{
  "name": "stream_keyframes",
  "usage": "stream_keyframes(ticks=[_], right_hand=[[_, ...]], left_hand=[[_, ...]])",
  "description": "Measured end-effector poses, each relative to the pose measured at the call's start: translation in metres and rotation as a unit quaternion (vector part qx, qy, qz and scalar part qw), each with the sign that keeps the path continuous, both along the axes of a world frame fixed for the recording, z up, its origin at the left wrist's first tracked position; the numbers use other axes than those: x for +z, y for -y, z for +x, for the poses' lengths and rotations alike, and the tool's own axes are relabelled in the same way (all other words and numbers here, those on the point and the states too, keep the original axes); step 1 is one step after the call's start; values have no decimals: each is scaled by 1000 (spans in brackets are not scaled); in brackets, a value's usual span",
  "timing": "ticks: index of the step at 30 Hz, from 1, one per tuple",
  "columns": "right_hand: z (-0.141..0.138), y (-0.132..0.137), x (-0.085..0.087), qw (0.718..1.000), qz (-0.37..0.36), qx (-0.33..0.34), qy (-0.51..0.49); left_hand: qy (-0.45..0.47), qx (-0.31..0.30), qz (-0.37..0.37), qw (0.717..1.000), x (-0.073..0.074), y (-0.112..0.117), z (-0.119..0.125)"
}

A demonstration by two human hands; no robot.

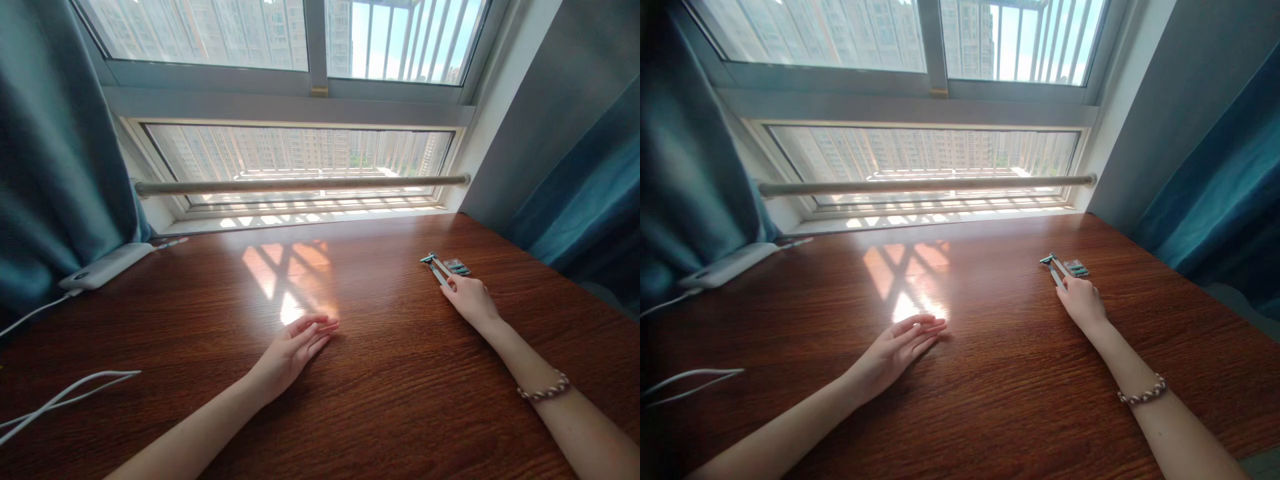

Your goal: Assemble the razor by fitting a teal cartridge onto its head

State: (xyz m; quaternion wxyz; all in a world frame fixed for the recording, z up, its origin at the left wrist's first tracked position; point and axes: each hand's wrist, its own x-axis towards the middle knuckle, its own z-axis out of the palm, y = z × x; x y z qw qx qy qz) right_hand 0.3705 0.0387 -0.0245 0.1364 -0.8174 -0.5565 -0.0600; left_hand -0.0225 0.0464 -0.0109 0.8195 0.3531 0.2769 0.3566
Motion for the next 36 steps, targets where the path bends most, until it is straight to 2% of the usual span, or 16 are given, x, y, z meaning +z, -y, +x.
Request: stream_keyframes(ticks=[10,36], right_hand=[[2,1,-1,1000,-12,-20,11],[-9,7,14,993,-77,-78,43]], left_hand=[[-12,12,-5,1000,2,1,2],[-2,0,-7,1000,2,1,0]])
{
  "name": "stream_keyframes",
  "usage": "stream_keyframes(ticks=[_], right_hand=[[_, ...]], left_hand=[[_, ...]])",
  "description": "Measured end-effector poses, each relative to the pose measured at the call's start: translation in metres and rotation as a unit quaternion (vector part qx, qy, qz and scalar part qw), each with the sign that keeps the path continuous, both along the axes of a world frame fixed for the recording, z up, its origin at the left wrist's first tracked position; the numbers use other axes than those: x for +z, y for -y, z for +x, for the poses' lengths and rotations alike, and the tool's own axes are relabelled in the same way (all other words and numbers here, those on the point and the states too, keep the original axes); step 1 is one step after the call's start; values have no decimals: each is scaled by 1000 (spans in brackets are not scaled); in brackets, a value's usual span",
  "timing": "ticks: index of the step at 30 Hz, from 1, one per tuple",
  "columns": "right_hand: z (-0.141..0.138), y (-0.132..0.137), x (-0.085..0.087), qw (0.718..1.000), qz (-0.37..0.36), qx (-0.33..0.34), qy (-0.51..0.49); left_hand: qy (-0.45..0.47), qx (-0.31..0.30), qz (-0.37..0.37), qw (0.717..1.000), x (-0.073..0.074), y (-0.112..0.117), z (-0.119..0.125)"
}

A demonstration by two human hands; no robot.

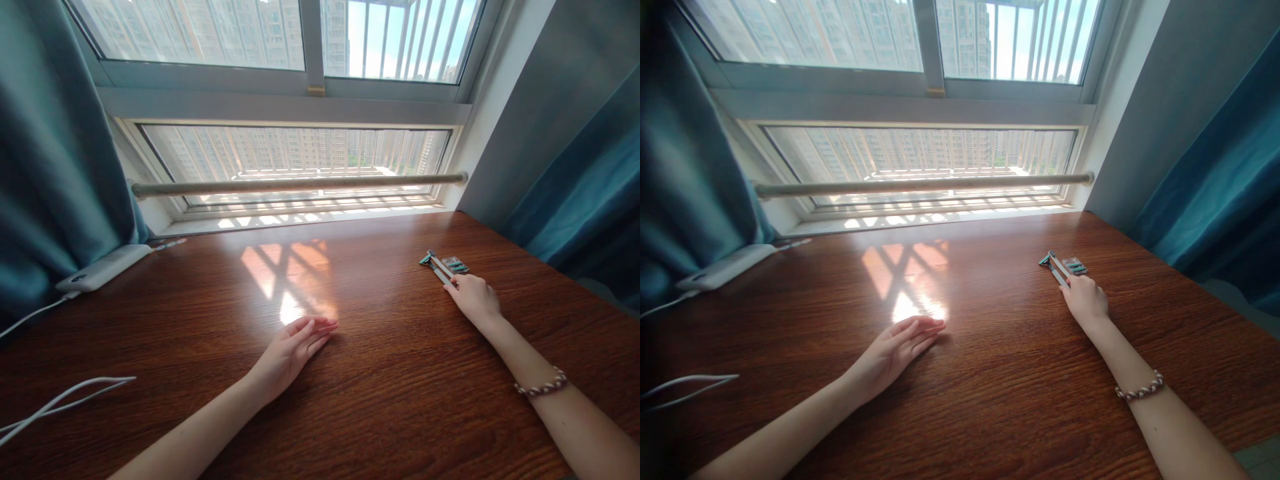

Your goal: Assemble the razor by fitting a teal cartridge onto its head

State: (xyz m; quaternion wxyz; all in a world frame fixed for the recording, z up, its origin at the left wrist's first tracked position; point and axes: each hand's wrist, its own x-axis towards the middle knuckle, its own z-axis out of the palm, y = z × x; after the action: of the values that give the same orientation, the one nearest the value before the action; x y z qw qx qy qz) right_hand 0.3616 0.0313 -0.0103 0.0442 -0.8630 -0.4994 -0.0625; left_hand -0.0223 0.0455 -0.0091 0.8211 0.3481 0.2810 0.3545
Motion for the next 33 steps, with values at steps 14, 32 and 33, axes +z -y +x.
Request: stream_keyframes(ticks=[14,32,33], right_hand=[[1,0,0,1000,-22,-22,-1],[-198,130,70,674,-27,626,-390],[-214,146,73,646,-47,652,-395]], left_hand=[[-7,-3,9,1000,-3,-2,0],[-242,-112,371,890,15,41,-3],[-263,-141,425,855,19,52,-4]])
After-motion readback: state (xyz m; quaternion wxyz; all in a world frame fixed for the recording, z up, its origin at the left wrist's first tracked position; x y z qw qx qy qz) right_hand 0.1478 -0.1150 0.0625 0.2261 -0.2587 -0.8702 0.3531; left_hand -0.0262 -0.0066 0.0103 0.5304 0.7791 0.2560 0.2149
